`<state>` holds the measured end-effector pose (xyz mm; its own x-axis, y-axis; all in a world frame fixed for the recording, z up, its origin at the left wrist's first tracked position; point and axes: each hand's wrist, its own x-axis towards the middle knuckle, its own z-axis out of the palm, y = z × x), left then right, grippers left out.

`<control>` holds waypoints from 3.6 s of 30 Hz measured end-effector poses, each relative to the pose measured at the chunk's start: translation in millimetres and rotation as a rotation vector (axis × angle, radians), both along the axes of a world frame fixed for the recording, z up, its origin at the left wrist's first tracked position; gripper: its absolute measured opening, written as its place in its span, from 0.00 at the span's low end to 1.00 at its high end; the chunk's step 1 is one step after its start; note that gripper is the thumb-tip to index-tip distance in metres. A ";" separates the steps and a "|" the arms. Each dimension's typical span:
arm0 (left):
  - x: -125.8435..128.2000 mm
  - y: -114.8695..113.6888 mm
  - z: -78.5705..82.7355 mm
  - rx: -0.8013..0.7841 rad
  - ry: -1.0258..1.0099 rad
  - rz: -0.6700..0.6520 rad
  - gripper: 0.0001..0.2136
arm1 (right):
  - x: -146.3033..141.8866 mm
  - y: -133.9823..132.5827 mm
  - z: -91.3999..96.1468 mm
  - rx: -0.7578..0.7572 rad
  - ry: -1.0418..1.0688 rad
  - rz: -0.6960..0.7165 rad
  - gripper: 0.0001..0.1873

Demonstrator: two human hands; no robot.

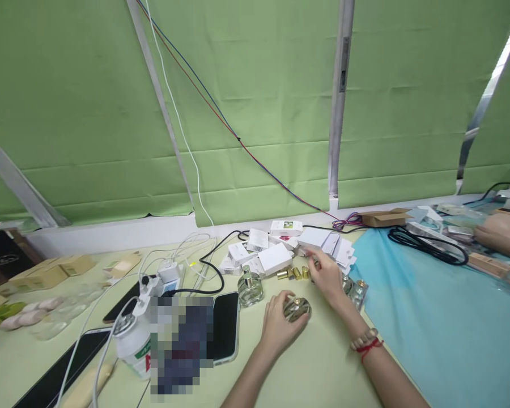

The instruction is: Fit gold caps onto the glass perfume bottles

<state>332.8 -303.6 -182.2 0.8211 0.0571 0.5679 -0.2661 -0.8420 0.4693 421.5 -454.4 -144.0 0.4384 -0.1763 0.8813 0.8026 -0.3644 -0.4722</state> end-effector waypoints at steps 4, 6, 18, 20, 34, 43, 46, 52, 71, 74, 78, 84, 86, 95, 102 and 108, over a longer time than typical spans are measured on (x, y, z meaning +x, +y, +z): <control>3.9 -7.4 1.5 -0.028 -0.064 -0.040 0.14 | -18.5 -18.7 14.5 0.332 0.063 -0.028 0.16; 7.1 -6.7 1.6 -0.075 -0.082 -0.048 0.13 | -27.7 -26.9 13.9 0.233 0.177 -0.029 0.15; 13.0 -2.3 7.9 -0.358 -0.048 -0.199 0.13 | -51.1 -4.8 -31.8 -0.897 0.728 -0.295 0.19; 13.0 -2.2 7.6 -0.365 -0.049 -0.203 0.13 | -49.2 -4.2 -33.2 -0.887 0.711 -0.280 0.19; 13.0 14.7 5.8 -0.365 -0.189 -0.050 0.19 | -17.6 13.0 -29.7 -0.532 0.564 0.054 0.19; 17.3 9.6 -2.6 -0.351 -0.222 0.009 0.16 | -29.0 5.5 -31.8 -0.722 0.658 -0.172 0.12; 18.1 11.1 -3.0 -0.357 -0.186 -0.007 0.17 | -29.0 8.8 -32.5 -0.714 0.614 -0.102 0.11; 14.9 8.7 1.0 -0.358 -0.108 -0.001 0.19 | -24.2 10.9 -35.9 -0.474 0.485 0.046 0.12; 8.3 -1.6 5.5 -0.044 -0.093 -0.062 0.11 | -28.4 18.8 -23.0 -0.107 0.219 0.834 0.08; 8.0 -2.4 4.7 -0.074 -0.061 -0.091 0.10 | -23.7 17.5 -25.4 -0.098 0.225 0.884 0.08; 6.8 -4.3 6.9 -0.090 -0.037 -0.084 0.10 | -20.0 14.0 -28.7 -0.108 0.246 0.888 0.09; 4.8 -6.9 9.4 -0.096 -0.028 -0.090 0.10 | -21.8 13.8 -30.3 -0.158 0.258 0.811 0.10; 4.1 -7.2 9.8 -0.099 -0.019 -0.092 0.10 | -21.7 15.1 -31.3 -0.132 0.265 0.837 0.10; 6.6 -6.3 9.1 -0.078 -0.044 -0.098 0.11 | -23.5 16.6 -31.4 -0.068 0.350 0.764 0.14; 10.2 -3.9 6.6 -0.068 -0.037 -0.073 0.12 | -22.0 13.1 -27.5 -0.112 0.375 0.805 0.20; 6.8 -7.4 9.8 -0.095 -0.017 -0.124 0.14 | -23.6 11.1 -21.3 -0.026 0.381 0.854 0.15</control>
<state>339.6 -311.0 -172.3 0.8156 0.0097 0.5786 -0.3740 -0.7541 0.5398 397.9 -443.2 -165.3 0.6705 0.3567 0.6505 0.5958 0.2636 -0.7586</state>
